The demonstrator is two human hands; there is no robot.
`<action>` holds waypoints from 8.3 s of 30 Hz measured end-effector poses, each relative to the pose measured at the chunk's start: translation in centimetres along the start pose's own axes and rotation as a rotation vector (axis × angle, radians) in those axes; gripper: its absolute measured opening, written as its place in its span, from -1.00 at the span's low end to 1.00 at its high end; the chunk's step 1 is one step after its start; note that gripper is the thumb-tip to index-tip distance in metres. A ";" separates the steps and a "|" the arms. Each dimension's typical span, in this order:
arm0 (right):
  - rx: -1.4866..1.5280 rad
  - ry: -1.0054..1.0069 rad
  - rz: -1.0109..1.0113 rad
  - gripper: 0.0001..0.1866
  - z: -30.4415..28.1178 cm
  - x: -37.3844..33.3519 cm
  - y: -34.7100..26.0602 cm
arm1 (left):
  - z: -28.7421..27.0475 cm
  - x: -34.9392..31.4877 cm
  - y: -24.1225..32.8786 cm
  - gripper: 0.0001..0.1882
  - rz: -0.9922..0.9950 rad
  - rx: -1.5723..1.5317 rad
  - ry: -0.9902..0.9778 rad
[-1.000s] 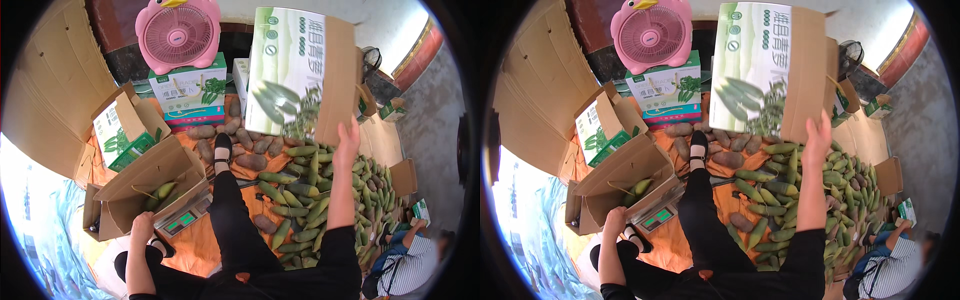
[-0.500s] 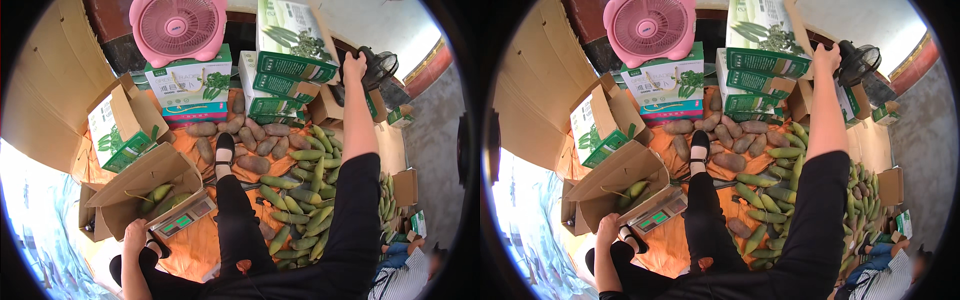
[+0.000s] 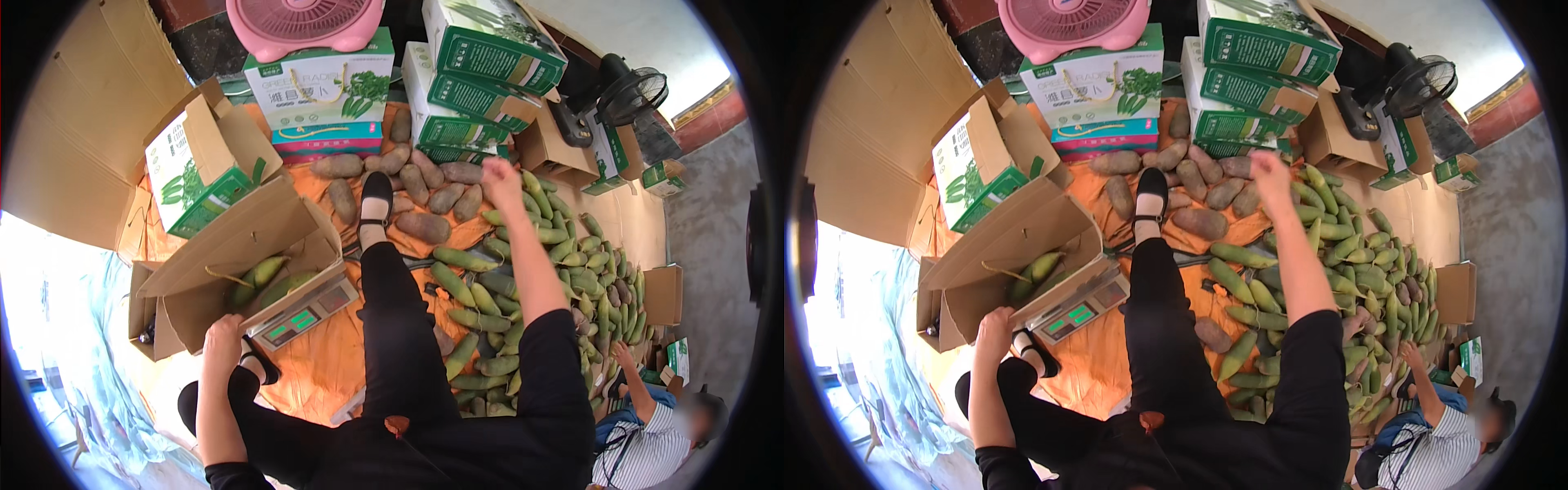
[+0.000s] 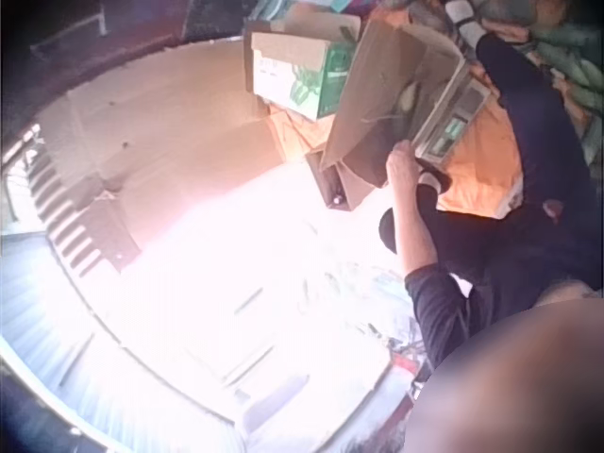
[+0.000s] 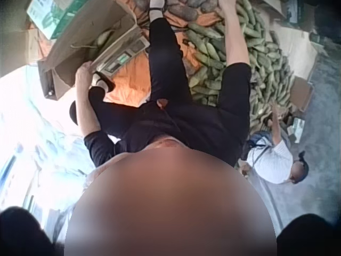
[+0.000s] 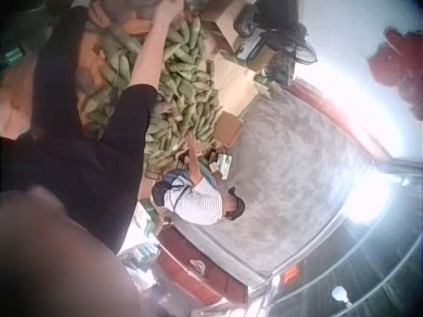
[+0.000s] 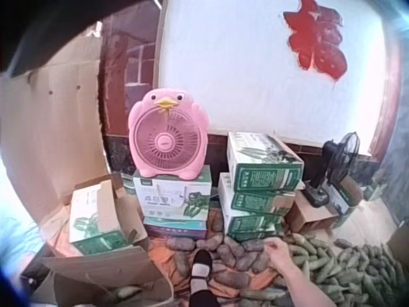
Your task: The recorder is sorting various vegetables (potatoes and long green gourds), placing them into cardboard boxes, and weighing the boxes on a digital scale.
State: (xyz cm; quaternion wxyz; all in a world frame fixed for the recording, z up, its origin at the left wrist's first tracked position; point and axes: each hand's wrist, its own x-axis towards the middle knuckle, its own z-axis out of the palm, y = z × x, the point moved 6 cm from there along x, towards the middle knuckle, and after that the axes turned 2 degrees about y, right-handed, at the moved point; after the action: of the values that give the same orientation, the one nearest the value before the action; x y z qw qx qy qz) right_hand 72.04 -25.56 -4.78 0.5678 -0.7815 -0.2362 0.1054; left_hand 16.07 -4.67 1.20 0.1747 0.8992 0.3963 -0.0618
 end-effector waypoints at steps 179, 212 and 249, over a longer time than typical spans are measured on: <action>-0.202 -0.632 -0.831 -0.49 27.2 -25.1 -28.8 | -1.9 -4.3 -2.5 -0.79 -0.060 0.254 0.198; -0.436 0.068 0.779 -0.87 -6.9 -37.2 33.8 | -3.3 -2.2 0.8 -0.69 -0.050 0.105 0.156; 0.364 0.097 0.258 -0.95 0.8 -19.2 -0.9 | -2.6 -4.1 -2.6 -0.86 -0.130 0.053 0.174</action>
State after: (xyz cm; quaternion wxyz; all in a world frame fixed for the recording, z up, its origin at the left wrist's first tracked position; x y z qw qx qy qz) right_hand 54.78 -34.05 -6.18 0.6918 -0.6942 -0.0835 0.1803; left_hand 11.28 -4.92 3.96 0.1117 0.8778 0.4658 -0.0052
